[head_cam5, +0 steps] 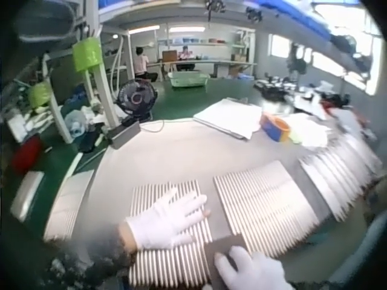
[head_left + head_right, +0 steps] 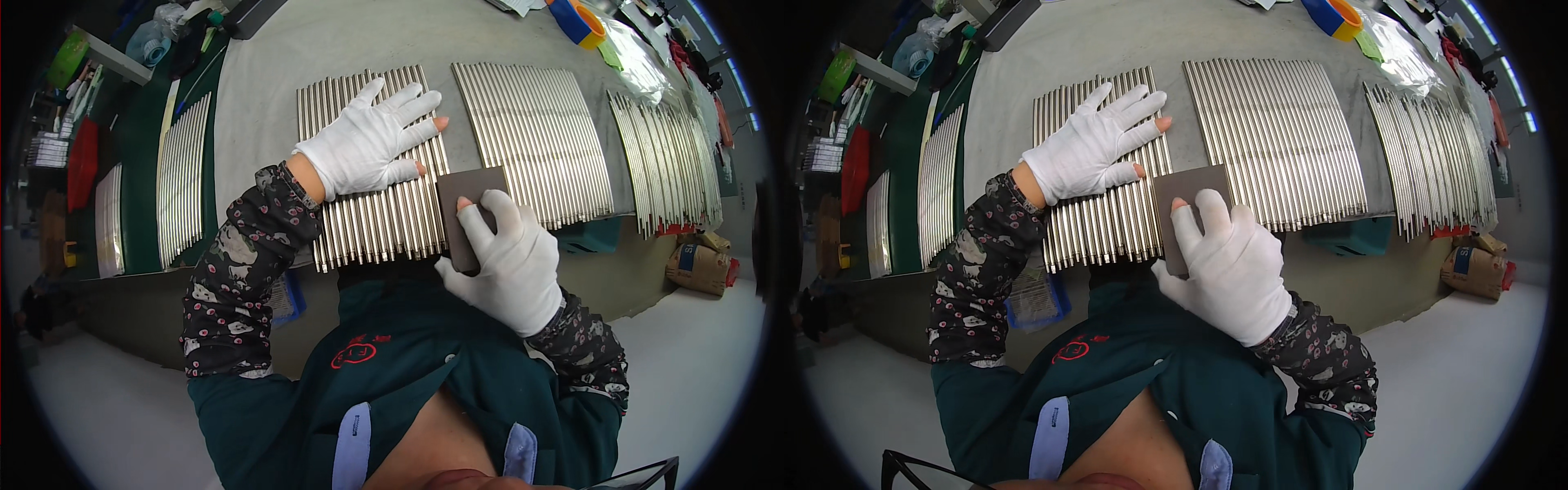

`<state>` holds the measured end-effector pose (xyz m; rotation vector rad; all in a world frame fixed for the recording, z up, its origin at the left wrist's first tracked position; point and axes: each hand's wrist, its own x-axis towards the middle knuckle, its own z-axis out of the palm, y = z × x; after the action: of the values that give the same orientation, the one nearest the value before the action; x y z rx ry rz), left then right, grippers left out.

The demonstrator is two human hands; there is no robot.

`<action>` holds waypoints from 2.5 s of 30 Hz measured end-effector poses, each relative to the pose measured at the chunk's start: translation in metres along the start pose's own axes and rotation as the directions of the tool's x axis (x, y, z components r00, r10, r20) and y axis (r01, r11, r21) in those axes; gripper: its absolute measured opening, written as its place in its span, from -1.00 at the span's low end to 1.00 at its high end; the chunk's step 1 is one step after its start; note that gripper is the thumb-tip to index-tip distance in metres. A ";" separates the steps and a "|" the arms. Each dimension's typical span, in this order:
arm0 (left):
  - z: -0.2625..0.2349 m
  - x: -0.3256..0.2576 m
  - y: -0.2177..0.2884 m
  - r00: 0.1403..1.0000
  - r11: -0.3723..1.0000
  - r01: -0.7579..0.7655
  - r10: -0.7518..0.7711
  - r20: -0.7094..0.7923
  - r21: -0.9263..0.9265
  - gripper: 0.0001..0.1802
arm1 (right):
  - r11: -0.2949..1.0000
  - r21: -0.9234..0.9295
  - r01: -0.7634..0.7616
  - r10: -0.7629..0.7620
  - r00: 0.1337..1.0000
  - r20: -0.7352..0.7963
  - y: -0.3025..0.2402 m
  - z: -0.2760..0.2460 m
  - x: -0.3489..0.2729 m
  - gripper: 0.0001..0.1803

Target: Using a sanding block to smooth and polish a batch of thin metal rods on a workshop table.

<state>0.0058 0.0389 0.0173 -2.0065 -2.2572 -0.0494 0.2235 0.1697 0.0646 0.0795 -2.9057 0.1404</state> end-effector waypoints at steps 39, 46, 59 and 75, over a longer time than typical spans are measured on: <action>-0.013 0.068 0.016 0.987 0.992 -0.127 0.128 -0.092 0.018 -0.31 | 0.981 -0.054 -0.187 0.166 0.947 -0.276 0.081 -0.045 -0.076 -0.19; 0.007 0.092 0.041 0.984 0.983 -0.174 0.175 0.012 -0.062 -0.28 | 0.980 -0.059 -0.188 0.170 0.958 -0.231 0.085 -0.044 -0.077 -0.16; -0.017 -0.006 -0.011 0.999 0.995 0.011 -0.015 -0.036 -0.101 -0.11 | 0.991 0.008 -0.131 0.129 0.957 -0.261 0.094 -0.031 -0.067 -0.18; -0.002 0.131 0.023 0.976 0.975 -0.217 0.215 -0.035 -0.055 -0.18 | 0.948 -0.130 -0.289 0.209 0.879 -0.429 0.134 -0.054 -0.088 -0.22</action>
<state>0.0137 0.1706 0.0327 -2.2539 -2.0296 -0.1248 0.3122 0.3119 0.0852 -0.3237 -2.4767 -0.0736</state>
